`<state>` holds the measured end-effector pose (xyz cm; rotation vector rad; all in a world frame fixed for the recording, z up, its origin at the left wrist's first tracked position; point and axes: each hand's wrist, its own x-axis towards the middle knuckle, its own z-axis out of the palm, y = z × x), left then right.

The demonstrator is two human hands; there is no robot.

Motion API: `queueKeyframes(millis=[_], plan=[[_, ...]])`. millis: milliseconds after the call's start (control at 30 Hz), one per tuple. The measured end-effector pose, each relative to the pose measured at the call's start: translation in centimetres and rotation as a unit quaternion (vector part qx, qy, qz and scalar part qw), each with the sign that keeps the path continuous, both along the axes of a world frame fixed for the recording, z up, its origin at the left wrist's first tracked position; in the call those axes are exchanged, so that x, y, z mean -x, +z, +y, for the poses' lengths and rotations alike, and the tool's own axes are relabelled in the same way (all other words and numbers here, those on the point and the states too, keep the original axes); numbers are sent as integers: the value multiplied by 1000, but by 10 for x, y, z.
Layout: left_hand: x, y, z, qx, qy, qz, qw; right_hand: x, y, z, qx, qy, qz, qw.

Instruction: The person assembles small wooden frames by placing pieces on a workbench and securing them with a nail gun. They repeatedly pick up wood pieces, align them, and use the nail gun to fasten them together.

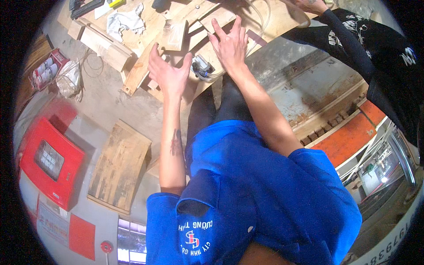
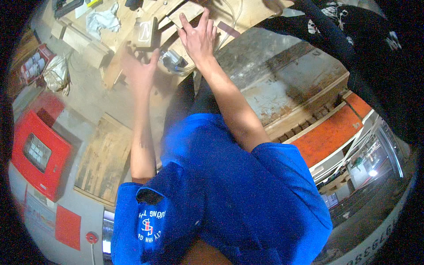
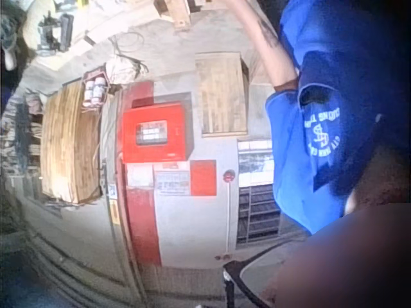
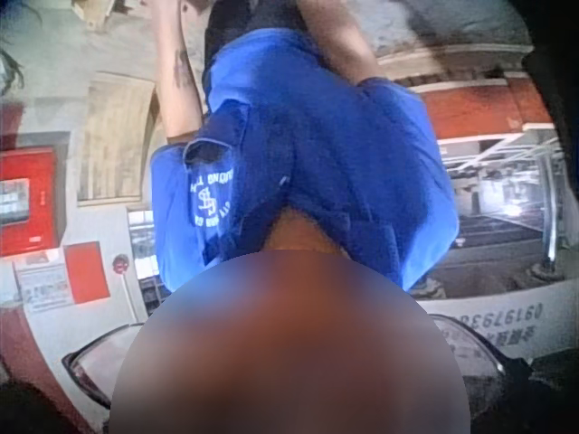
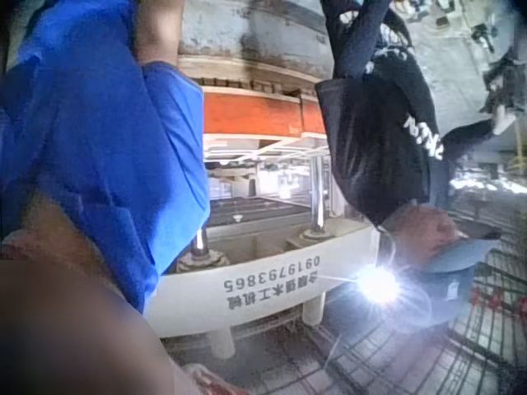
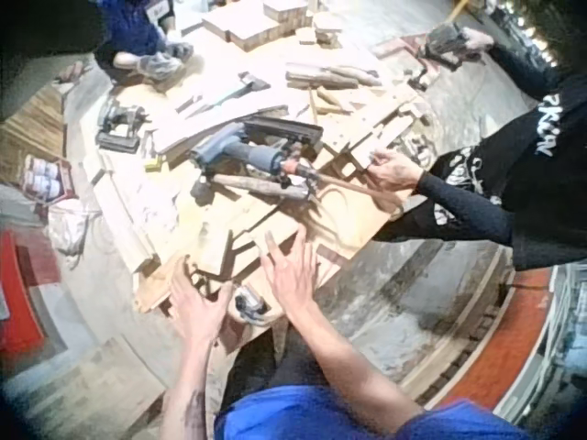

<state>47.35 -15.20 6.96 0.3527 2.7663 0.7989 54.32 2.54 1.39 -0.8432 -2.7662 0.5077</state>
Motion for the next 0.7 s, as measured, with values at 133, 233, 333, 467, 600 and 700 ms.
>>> queueKeyframes(millis=[133, 233, 333, 467, 600, 700], plan=[[0, -4, 21, 11, 2, 35, 999, 5, 7, -1, 36, -12, -46, 998], [-2, -5, 27, 12, 13, 62, 998, 6, 10, -1, 31, -17, -55, 998], [0, -10, 25, 29, 33, 78, 996, 8, 16, -2, 31, -23, -34, 999], [6, -12, 18, -34, 72, 73, 994, 2, 32, -1, 85, -29, -56, 994], [13, 4, 12, -122, 134, 11, 983, -6, 59, -5, 119, -18, 38, 992], [20, 28, 4, -303, 190, -28, 933, -1, 82, -13, 152, 41, 97, 983]])
